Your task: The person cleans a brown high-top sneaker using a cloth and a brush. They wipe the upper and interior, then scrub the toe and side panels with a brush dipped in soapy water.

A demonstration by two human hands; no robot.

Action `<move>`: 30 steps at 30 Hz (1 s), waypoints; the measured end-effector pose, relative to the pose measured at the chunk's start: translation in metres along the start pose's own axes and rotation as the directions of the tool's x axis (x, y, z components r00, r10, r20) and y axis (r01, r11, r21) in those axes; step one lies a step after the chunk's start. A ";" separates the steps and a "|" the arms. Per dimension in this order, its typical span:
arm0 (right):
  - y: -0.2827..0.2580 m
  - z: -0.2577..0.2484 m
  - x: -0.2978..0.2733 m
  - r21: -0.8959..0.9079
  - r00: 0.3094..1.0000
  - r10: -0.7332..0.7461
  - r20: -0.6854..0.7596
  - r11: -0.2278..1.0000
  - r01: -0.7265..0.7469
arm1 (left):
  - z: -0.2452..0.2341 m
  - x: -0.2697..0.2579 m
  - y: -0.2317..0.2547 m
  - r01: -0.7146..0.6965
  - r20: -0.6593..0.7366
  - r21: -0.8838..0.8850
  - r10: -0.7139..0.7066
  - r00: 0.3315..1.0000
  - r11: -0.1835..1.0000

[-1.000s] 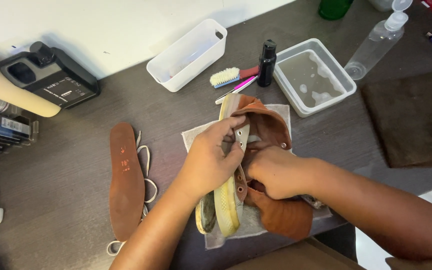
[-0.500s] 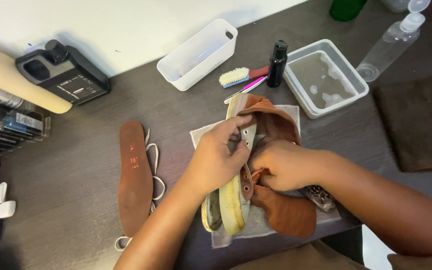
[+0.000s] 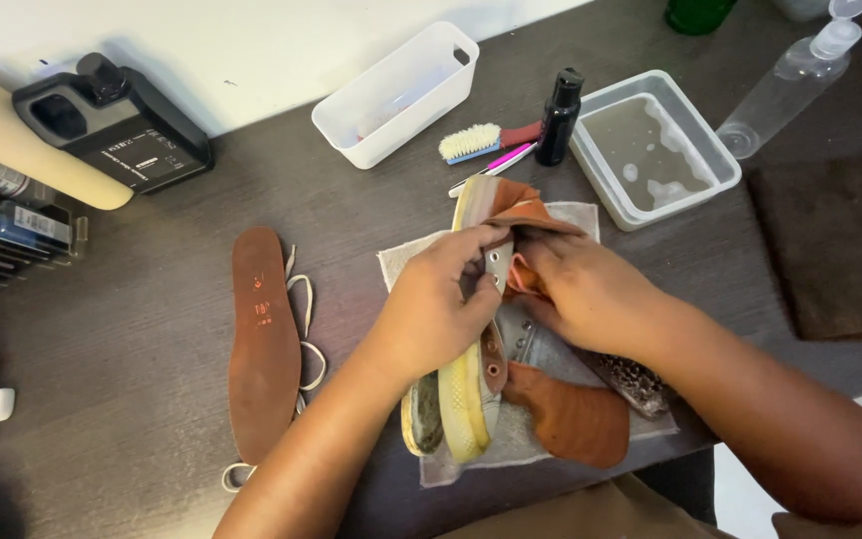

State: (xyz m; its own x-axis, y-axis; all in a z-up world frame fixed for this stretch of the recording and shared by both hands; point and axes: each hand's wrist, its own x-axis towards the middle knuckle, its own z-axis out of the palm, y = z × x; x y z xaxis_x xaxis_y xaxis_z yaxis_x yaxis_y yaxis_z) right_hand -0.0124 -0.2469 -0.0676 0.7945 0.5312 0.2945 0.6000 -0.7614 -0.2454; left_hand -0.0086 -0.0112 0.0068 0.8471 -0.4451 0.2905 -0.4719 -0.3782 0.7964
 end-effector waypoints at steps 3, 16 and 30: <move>-0.006 0.001 0.007 -0.073 0.995 -0.041 0.094 0.996 0.048 | 0.002 0.000 0.007 -0.002 0.008 0.036 0.002 1.000 0.999; -0.037 -0.019 0.003 0.120 0.956 -0.124 0.267 0.988 0.095 | 0.002 0.000 0.008 0.002 0.023 0.046 -0.003 1.000 0.999; -0.036 -0.015 -0.002 0.309 0.867 -0.083 0.491 0.947 -0.084 | 0.008 -0.005 -0.004 -0.001 0.033 0.020 0.000 0.999 1.000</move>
State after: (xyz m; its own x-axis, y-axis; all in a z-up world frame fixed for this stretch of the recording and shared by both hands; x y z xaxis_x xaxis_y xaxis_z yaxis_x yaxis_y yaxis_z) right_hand -0.0369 -0.2258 -0.0450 0.6853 0.7063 -0.1775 0.5308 -0.6513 -0.5422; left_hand -0.0129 -0.0142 -0.0021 0.8384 -0.4719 0.2726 -0.4773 -0.3944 0.7853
